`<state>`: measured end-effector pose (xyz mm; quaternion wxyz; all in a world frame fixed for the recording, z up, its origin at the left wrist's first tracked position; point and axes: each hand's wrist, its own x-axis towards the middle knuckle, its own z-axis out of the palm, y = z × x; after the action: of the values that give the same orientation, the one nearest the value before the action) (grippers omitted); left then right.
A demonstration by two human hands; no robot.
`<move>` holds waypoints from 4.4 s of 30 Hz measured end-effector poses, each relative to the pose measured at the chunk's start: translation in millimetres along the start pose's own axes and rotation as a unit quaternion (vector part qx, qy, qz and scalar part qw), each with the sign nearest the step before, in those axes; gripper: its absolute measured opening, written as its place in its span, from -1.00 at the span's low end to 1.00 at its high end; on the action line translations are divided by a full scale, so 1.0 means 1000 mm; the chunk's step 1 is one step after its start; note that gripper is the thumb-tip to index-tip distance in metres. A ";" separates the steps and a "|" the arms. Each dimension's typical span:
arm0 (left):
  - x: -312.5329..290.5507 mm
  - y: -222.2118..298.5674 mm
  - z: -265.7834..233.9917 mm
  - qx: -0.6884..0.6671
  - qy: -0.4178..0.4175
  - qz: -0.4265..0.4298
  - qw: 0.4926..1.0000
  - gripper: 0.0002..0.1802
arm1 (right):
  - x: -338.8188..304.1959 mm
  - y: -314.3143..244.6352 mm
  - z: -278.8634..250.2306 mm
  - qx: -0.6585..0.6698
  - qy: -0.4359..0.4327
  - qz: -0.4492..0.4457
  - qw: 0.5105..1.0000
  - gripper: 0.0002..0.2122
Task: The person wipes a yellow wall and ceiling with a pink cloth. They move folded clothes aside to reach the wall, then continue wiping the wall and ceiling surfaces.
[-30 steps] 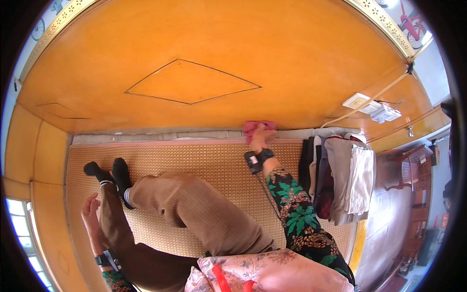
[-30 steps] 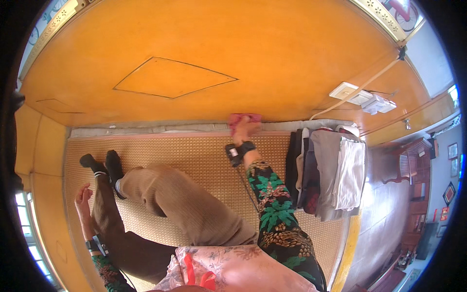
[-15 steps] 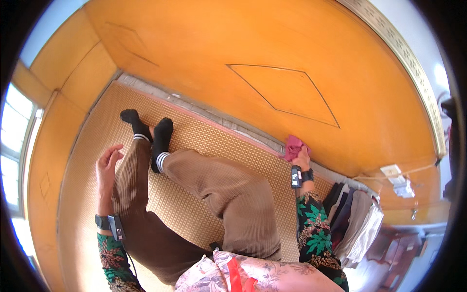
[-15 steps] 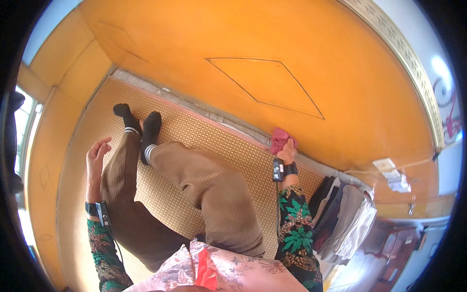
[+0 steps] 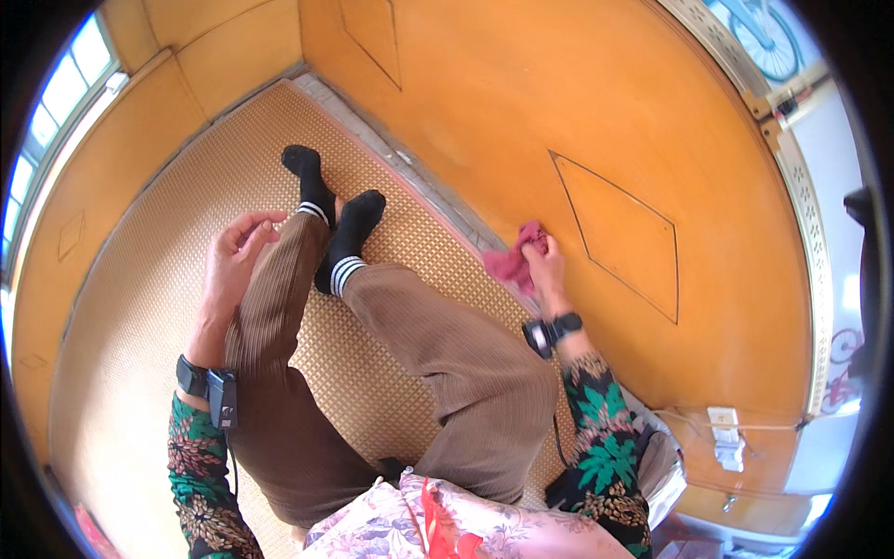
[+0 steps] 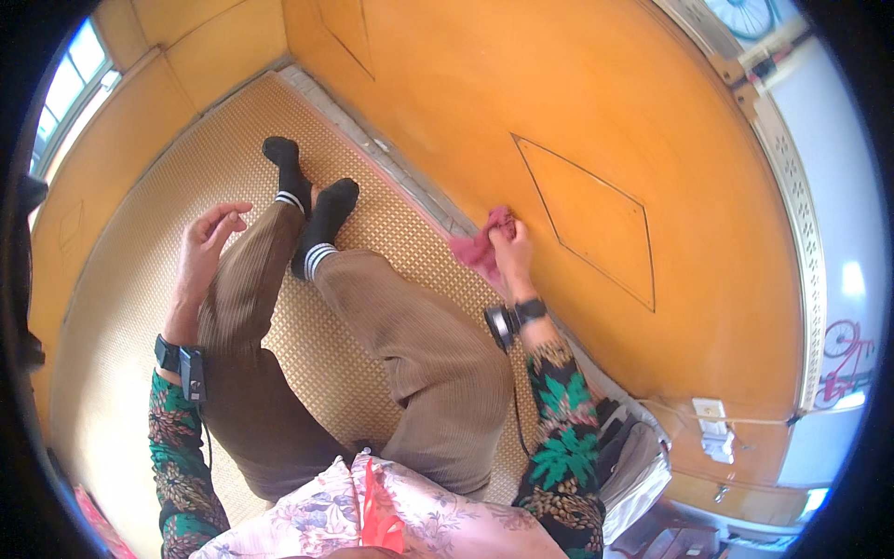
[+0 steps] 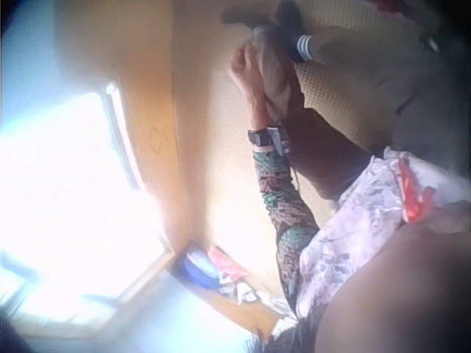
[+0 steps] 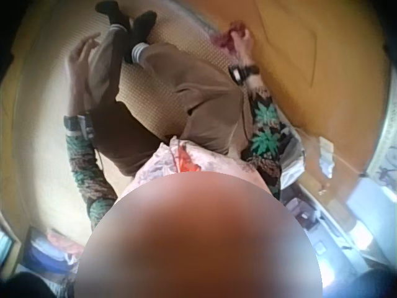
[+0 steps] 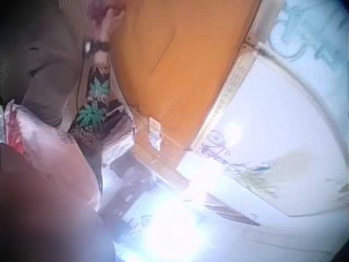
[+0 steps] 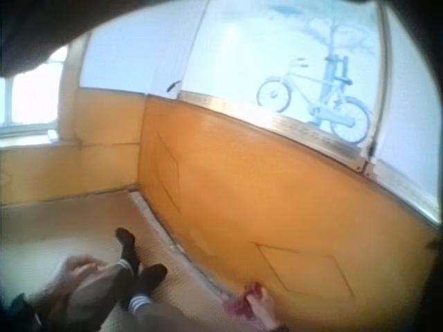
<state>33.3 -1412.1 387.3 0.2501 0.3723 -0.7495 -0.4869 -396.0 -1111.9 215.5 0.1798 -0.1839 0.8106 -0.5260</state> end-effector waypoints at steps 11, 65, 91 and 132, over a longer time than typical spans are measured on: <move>-0.004 -0.003 -0.013 -0.084 -0.014 0.002 0.996 -0.77 | -0.039 -0.021 -0.080 -0.760 -0.186 -0.495 0.378 -0.63; -0.002 -0.028 -0.015 -0.064 0.037 -0.007 0.997 -0.80 | 0.085 -0.336 0.066 -0.658 0.161 -0.568 0.468 -0.46; 0.017 -0.071 -0.008 -0.049 0.033 0.013 0.998 -0.81 | 0.027 -0.378 -0.051 -0.555 0.245 -0.554 0.570 -0.50; 0.003 -0.049 -0.004 -0.070 -0.003 0.030 0.997 -0.82 | -0.037 -0.195 -0.132 -0.740 0.060 -0.530 0.411 -0.56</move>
<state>49.6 -1429.1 343.5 0.2880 0.3301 -0.7252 -0.5313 -406.4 -1064.0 449.0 -0.3891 -0.6067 0.6354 0.2771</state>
